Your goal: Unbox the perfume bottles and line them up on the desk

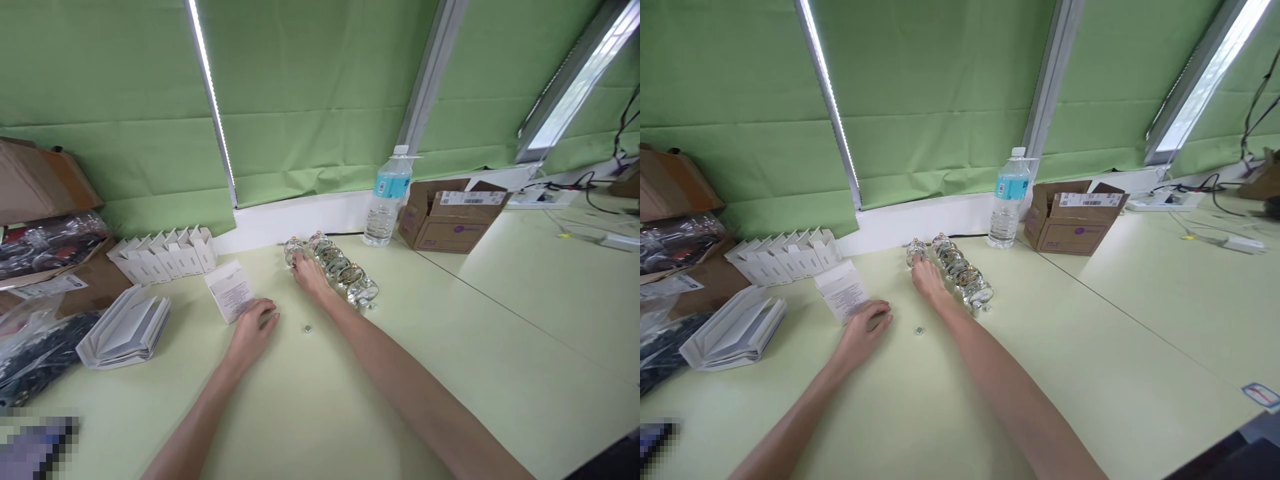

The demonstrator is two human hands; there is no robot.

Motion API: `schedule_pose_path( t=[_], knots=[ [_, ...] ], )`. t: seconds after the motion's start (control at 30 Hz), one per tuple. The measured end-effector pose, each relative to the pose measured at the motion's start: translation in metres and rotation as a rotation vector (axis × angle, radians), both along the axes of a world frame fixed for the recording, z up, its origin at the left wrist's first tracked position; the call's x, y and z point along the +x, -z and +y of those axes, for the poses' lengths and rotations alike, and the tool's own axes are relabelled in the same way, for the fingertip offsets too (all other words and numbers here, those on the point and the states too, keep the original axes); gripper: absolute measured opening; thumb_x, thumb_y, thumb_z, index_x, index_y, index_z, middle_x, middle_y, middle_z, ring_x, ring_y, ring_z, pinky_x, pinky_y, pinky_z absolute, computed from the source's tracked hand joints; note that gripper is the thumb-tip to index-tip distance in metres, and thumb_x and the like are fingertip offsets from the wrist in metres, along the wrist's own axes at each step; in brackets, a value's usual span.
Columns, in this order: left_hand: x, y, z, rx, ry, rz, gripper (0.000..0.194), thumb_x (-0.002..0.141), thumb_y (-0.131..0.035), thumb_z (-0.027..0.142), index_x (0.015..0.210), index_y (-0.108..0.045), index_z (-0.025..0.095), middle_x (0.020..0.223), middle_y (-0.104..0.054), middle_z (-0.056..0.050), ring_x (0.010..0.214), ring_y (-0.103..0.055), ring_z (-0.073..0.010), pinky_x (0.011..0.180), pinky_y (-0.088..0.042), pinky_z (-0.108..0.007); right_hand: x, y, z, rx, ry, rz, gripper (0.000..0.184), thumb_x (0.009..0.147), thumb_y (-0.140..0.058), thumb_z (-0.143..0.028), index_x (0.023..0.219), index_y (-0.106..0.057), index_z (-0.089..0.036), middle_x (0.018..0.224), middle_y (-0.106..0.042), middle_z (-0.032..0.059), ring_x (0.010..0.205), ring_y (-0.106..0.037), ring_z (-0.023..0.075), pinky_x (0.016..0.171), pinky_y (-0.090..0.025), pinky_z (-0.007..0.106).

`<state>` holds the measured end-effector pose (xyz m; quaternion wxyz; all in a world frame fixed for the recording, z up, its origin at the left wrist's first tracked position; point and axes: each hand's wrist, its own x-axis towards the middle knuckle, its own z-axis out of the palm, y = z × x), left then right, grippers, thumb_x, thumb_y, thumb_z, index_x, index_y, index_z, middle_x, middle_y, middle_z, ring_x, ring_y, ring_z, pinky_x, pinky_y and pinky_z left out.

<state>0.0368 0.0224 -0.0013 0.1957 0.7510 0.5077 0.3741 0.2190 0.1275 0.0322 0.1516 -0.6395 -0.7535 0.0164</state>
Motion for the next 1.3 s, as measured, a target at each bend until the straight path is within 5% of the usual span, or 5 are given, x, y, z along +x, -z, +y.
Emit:
schedule_pose_path(
  t=[0.27, 0.53, 0.77, 1.03, 1.3],
  knots=[
    [0.001, -0.002, -0.002, 0.007, 0.008, 0.007, 0.017, 0.087, -0.05, 0.03, 0.094, -0.063, 0.023, 0.113, -0.063, -0.004, 0.107, -0.058, -0.0198, 0.093, -0.046, -0.035, 0.01, -0.038, -0.014, -0.178, -0.028, -0.029, 0.034, 0.094, -0.036, -0.029, 0.113, -0.058, -0.01, 0.11, -0.064, 0.0204, 0.108, -0.058, 0.0299, 0.086, -0.043, 0.036],
    [0.001, -0.004, -0.002, 0.015, 0.018, 0.002, 0.02, 0.087, -0.049, 0.031, 0.095, -0.064, 0.022, 0.112, -0.064, -0.005, 0.107, -0.058, -0.0209, 0.094, -0.045, -0.037, 0.004, -0.066, -0.055, -0.846, -0.306, -0.162, 0.027, 0.053, -0.081, -0.032, 0.061, -0.066, -0.012, 0.063, -0.066, 0.0059, 0.059, -0.064, 0.0189, 0.06, -0.05, 0.031],
    [0.001, -0.003, -0.002, 0.03, 0.029, 0.004, 0.019, 0.086, -0.049, 0.031, 0.094, -0.064, 0.022, 0.111, -0.064, -0.006, 0.106, -0.058, -0.0218, 0.093, -0.046, -0.038, -0.007, -0.052, -0.06, -0.654, -0.326, -0.292, 0.01, 0.053, -0.071, -0.009, 0.051, -0.063, -0.015, 0.054, -0.063, 0.0035, 0.053, -0.061, 0.0208, 0.053, -0.045, 0.03],
    [0.001, -0.005, -0.002, 0.008, 0.017, 0.007, 0.017, 0.086, -0.05, 0.03, 0.092, -0.064, 0.022, 0.111, -0.064, -0.004, 0.106, -0.059, -0.0199, 0.093, -0.046, -0.035, 0.015, -0.028, -0.026, -0.189, -0.097, -0.181, 0.034, 0.079, -0.043, -0.002, 0.104, -0.065, -0.01, 0.107, -0.066, 0.0201, 0.097, -0.063, 0.0283, 0.078, -0.046, 0.034],
    [0.001, -0.003, 0.0, 0.021, 0.014, 0.008, 0.017, 0.085, -0.051, 0.03, 0.092, -0.064, 0.021, 0.111, -0.064, -0.006, 0.106, -0.059, -0.0209, 0.094, -0.046, -0.037, 0.019, -0.006, -0.007, -0.122, -0.021, -0.071, 0.041, 0.091, -0.031, -0.011, 0.127, -0.049, -0.01, 0.116, -0.06, 0.0209, 0.111, -0.055, 0.0287, 0.089, -0.041, 0.035]
  ],
)
